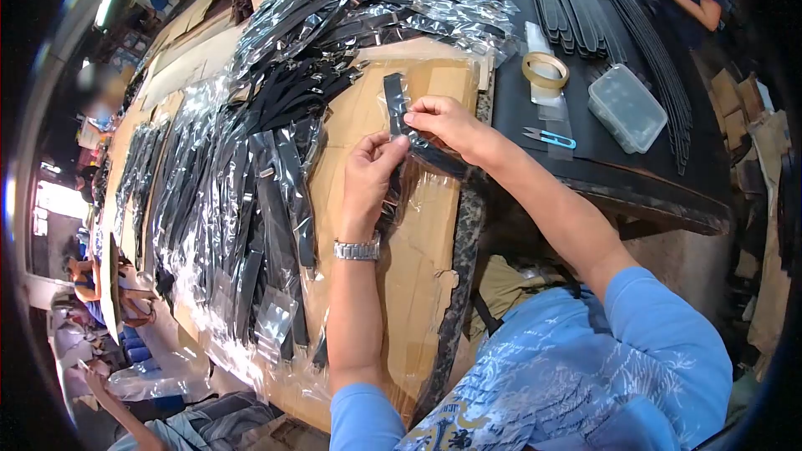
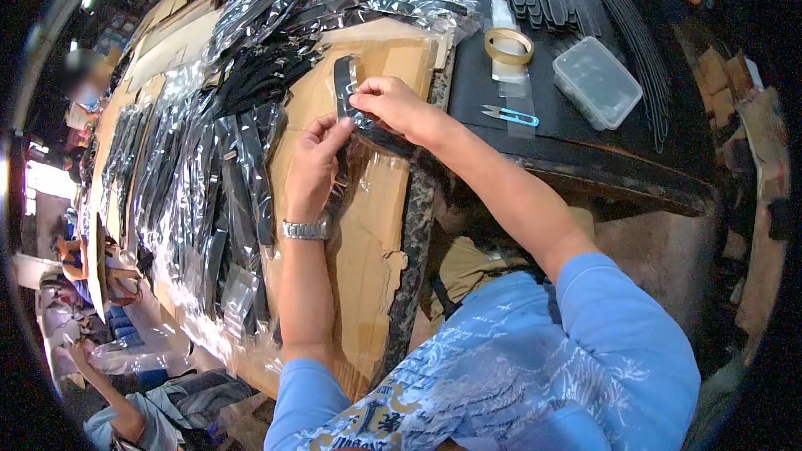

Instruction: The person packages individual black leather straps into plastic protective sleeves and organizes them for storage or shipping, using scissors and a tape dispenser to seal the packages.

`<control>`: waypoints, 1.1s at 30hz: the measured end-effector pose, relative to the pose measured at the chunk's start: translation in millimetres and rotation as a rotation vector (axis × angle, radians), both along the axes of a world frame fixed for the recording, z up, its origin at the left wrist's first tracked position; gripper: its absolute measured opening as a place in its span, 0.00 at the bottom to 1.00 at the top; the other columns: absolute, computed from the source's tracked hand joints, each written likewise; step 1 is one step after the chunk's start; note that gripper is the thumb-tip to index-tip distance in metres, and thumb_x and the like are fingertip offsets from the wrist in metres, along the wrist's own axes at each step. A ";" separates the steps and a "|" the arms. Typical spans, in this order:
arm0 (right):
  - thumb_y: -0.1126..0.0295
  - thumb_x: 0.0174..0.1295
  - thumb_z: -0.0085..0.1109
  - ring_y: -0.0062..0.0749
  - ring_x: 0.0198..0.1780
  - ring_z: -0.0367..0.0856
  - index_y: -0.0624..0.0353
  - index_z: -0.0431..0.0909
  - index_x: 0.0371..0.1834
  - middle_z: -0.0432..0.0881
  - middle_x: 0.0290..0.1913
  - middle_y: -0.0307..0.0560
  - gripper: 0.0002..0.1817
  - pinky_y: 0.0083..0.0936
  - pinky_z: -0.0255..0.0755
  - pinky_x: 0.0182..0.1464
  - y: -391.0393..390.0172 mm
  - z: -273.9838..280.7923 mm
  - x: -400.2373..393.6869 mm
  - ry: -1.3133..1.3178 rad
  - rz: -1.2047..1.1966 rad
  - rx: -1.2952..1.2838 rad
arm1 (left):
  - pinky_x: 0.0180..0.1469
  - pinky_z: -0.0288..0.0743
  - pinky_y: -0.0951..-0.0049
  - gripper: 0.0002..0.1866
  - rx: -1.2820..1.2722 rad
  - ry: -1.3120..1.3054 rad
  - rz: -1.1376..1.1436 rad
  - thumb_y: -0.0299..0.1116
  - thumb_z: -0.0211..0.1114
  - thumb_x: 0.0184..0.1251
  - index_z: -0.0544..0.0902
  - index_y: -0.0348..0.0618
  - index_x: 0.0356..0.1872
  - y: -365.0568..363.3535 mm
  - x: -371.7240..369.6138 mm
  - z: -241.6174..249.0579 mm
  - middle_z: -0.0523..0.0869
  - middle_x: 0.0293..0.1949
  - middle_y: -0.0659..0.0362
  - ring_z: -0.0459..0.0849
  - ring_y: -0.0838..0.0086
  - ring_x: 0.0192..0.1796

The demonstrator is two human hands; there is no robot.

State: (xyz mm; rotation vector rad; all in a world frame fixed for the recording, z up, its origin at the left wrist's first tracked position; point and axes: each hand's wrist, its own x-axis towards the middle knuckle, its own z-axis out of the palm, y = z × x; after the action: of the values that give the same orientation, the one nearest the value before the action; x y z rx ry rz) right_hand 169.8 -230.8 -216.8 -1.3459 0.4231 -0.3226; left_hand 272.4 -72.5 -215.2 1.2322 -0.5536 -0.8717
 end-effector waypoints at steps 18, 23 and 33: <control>0.52 0.65 0.60 0.21 0.39 0.77 0.52 0.77 0.52 0.80 0.38 0.34 0.19 0.23 0.71 0.42 -15.3 11.6 27.6 -0.066 0.123 0.116 | 0.46 0.75 0.76 0.16 0.202 -0.213 -0.095 0.31 0.72 0.62 0.82 0.32 0.47 21.1 -4.7 27.7 0.85 0.39 0.59 0.81 0.78 0.41; 0.59 0.73 0.52 0.17 0.42 0.81 0.57 0.76 0.55 0.83 0.44 0.36 0.16 0.18 0.74 0.45 10.2 65.8 17.3 -0.249 0.251 0.154 | 0.37 0.71 0.79 0.10 0.087 -0.285 0.021 0.31 0.72 0.60 0.82 0.37 0.37 42.6 -18.7 53.9 0.82 0.32 0.64 0.77 0.82 0.34; 0.70 0.65 0.63 0.14 0.43 0.79 0.56 0.76 0.52 0.83 0.45 0.33 0.14 0.16 0.72 0.46 114.1 183.3 5.4 -0.538 0.544 0.082 | 0.37 0.74 0.82 0.09 0.019 -0.472 0.271 0.27 0.70 0.63 0.80 0.37 0.41 180.3 -97.0 181.6 0.83 0.33 0.66 0.79 0.86 0.33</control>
State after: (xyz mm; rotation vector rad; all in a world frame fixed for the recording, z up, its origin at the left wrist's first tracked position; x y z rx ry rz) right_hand 175.2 -116.6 -33.5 -1.1826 -0.3738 -0.1961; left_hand 175.4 107.9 -33.6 1.5001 -0.7320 -0.3552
